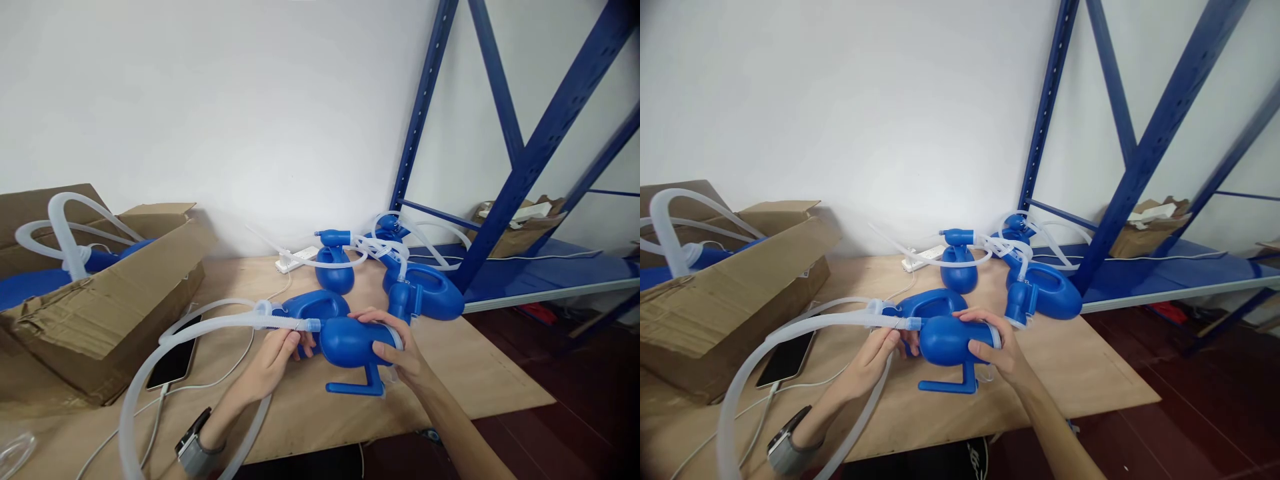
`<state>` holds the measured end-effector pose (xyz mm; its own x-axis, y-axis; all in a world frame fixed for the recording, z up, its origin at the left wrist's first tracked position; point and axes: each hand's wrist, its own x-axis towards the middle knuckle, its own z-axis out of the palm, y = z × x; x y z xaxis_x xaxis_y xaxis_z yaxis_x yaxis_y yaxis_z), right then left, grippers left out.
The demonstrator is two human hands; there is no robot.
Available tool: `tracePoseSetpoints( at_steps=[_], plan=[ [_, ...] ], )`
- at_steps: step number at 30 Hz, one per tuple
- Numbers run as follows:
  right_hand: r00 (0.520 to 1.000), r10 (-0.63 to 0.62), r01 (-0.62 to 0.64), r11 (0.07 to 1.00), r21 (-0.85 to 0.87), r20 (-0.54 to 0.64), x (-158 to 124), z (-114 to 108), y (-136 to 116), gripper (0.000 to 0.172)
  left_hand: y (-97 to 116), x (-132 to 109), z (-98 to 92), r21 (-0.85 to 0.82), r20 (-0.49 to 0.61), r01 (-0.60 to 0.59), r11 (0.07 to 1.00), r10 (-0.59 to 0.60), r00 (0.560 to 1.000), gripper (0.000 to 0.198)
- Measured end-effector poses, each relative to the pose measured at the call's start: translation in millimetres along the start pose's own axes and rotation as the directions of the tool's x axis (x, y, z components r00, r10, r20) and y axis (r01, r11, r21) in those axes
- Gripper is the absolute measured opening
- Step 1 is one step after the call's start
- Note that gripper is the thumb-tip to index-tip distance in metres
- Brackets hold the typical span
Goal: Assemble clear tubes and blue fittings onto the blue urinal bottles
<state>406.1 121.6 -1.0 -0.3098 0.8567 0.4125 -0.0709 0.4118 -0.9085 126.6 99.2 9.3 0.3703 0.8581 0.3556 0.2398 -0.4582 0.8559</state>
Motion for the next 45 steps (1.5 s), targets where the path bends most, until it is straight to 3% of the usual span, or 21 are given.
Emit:
tracePoseSetpoints(
  at_steps=[4, 7, 13, 18, 21, 25, 28, 31, 34, 37, 39, 41, 43, 45],
  plan=[
    [0.998, -0.062, 0.062, 0.996, -0.062, -0.006, -2, 3, -1, 0.038, -3, 3, 9.9, -0.017, -0.095, -0.010, 1.000, 0.008, 0.995, 0.056],
    [0.990, -0.144, 0.141, 0.977, -0.162, -0.009, -5, 5, -6, 0.033, -4, 3, 17.8, -0.120, -0.170, 0.028, 0.992, -0.048, 0.984, 0.055],
    [0.943, -0.328, 0.326, 0.886, -0.330, 0.053, -12, 3, -21, 0.032, 2, 0, 30.8, -0.205, -0.152, 0.078, 0.976, -0.110, 0.982, 0.057],
    [0.934, -0.353, 0.347, 0.864, -0.365, 0.053, -13, 3, -26, 0.034, 8, 1, 41.0, -0.247, -0.200, 0.113, 0.962, -0.165, 0.966, 0.057],
    [0.955, -0.295, 0.288, 0.895, -0.341, 0.031, -12, 3, -25, 0.030, 10, 1, 44.3, -0.250, -0.205, 0.122, 0.960, -0.176, 0.963, 0.058],
    [0.998, -0.058, 0.050, 0.983, -0.175, -0.038, -13, 4, -20, 0.032, 12, 0, 44.2, -0.229, -0.142, 0.111, 0.967, -0.146, 0.979, 0.057],
    [0.983, 0.144, -0.145, 0.989, 0.002, -0.113, -14, 9, -17, 0.042, 10, 2, 43.2, -0.207, -0.146, 0.095, 0.974, -0.127, 0.981, 0.058],
    [0.944, 0.287, -0.265, 0.954, 0.143, -0.163, -14, 14, -17, 0.049, 7, 6, 41.8, -0.179, -0.131, 0.104, 0.978, -0.129, 0.983, 0.058],
    [0.928, 0.329, -0.300, 0.939, 0.170, -0.176, -14, 14, -20, 0.049, 7, 4, 36.7, -0.144, -0.046, 0.135, 0.980, -0.143, 0.989, 0.057],
    [0.942, 0.290, -0.271, 0.954, 0.126, -0.171, -16, 4, -21, 0.045, 13, -10, 21.8, 0.096, -0.059, 0.060, 0.994, -0.054, 0.997, 0.046],
    [0.952, 0.250, -0.233, 0.966, 0.113, -0.176, -18, -8, -21, 0.044, 17, -22, 4.4, 0.414, -0.159, -0.083, 0.906, 0.162, 0.974, 0.027],
    [0.962, 0.202, -0.186, 0.978, 0.097, -0.186, -22, -23, -20, 0.043, 20, -32, -18.0, 0.758, -0.188, -0.174, 0.628, 0.466, 0.865, 0.017],
    [0.969, 0.154, -0.143, 0.987, 0.069, -0.195, -28, -39, -20, 0.042, 21, -37, -42.1, 0.954, -0.105, -0.094, 0.286, 0.607, 0.787, 0.043],
    [0.969, 0.116, -0.107, 0.993, 0.053, -0.217, -33, -51, -22, 0.041, 22, -39, -64.2, 0.994, -0.086, 0.026, 0.107, 0.606, 0.791, 0.059]
  ],
)
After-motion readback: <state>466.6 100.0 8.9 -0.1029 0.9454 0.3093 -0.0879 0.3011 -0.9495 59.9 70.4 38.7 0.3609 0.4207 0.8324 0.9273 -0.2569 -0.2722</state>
